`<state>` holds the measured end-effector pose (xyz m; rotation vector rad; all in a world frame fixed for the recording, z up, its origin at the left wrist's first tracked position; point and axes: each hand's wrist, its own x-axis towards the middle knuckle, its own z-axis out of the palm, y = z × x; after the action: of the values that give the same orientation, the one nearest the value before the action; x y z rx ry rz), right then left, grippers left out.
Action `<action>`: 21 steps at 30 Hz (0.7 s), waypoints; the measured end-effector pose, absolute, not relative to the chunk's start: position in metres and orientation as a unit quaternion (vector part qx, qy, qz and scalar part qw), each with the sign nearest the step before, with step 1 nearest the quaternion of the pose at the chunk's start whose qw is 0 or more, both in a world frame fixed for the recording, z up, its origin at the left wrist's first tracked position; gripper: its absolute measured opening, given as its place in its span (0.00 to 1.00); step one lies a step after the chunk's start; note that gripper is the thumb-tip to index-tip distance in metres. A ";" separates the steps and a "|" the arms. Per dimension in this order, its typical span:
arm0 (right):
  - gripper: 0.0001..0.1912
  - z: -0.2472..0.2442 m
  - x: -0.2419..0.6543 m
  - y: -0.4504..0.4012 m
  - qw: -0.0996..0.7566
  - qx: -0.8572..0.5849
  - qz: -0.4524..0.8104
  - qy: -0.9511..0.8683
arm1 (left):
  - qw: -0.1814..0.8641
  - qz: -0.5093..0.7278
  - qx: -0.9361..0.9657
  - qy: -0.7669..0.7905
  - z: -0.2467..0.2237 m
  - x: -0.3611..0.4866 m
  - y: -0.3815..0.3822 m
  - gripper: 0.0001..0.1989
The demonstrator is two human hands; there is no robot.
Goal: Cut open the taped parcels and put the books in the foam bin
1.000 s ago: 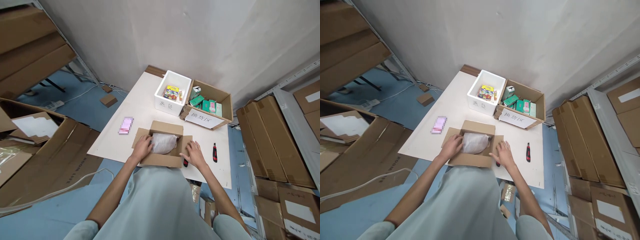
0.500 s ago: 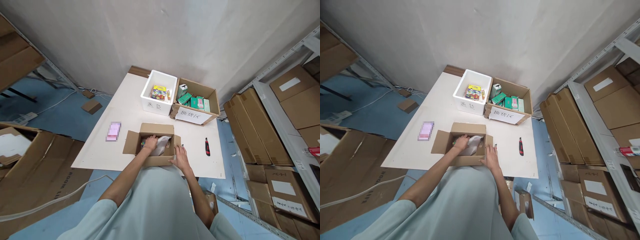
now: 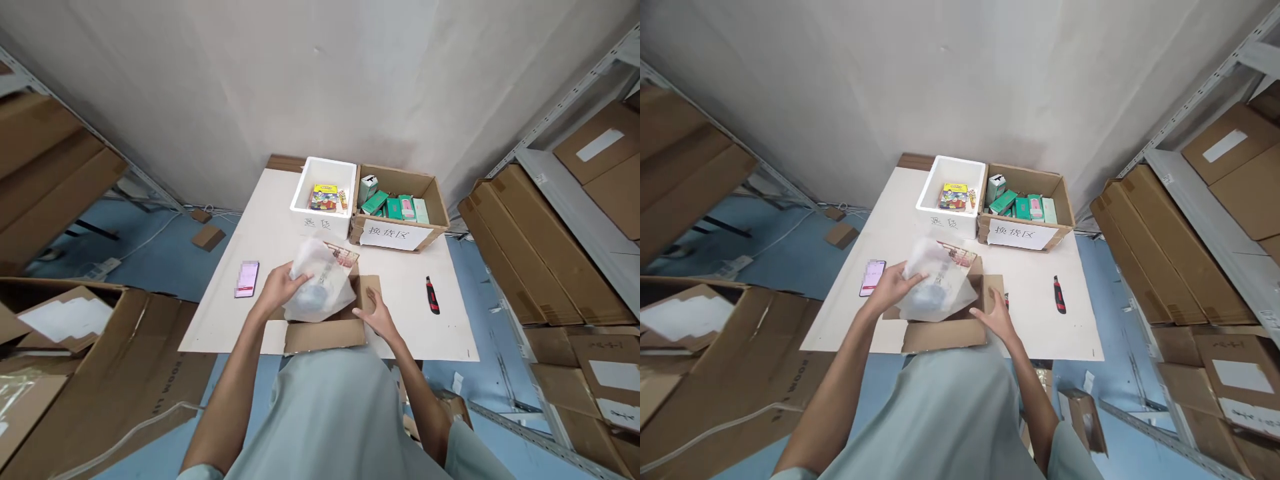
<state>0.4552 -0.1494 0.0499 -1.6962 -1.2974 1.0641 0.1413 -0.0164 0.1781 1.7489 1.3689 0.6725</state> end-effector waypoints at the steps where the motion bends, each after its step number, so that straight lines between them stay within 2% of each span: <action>1: 0.67 0.058 0.454 -0.143 0.406 -0.636 0.440 -0.487 | 0.437 0.308 0.658 0.531 0.192 0.140 -0.015 0.29; 3: 0.70 0.079 0.452 -0.133 0.473 -0.569 0.480 -0.472 | 0.495 0.358 0.592 0.525 0.212 0.147 -0.014 0.33; 6: 0.66 0.118 0.455 -0.124 0.538 -0.489 0.501 -0.470 | 0.563 0.376 0.522 0.519 0.221 0.175 -0.016 0.39; 11: 0.58 0.154 0.475 -0.132 0.564 -0.528 0.468 -0.429 | 0.628 0.344 0.497 0.490 0.195 0.244 -0.018 0.41; 17: 0.41 0.118 0.524 -0.172 0.616 -0.620 0.397 -0.280 | 0.706 0.243 0.499 0.439 0.147 0.329 -0.029 0.38; 21: 0.41 0.075 0.571 -0.213 0.622 -0.666 0.349 -0.217 | 0.702 0.179 0.562 0.399 0.110 0.386 -0.048 0.31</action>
<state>0.5714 -0.2132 0.0753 -1.5305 -0.4978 0.8019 0.3863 -0.0480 0.1099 1.2504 0.8876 0.3974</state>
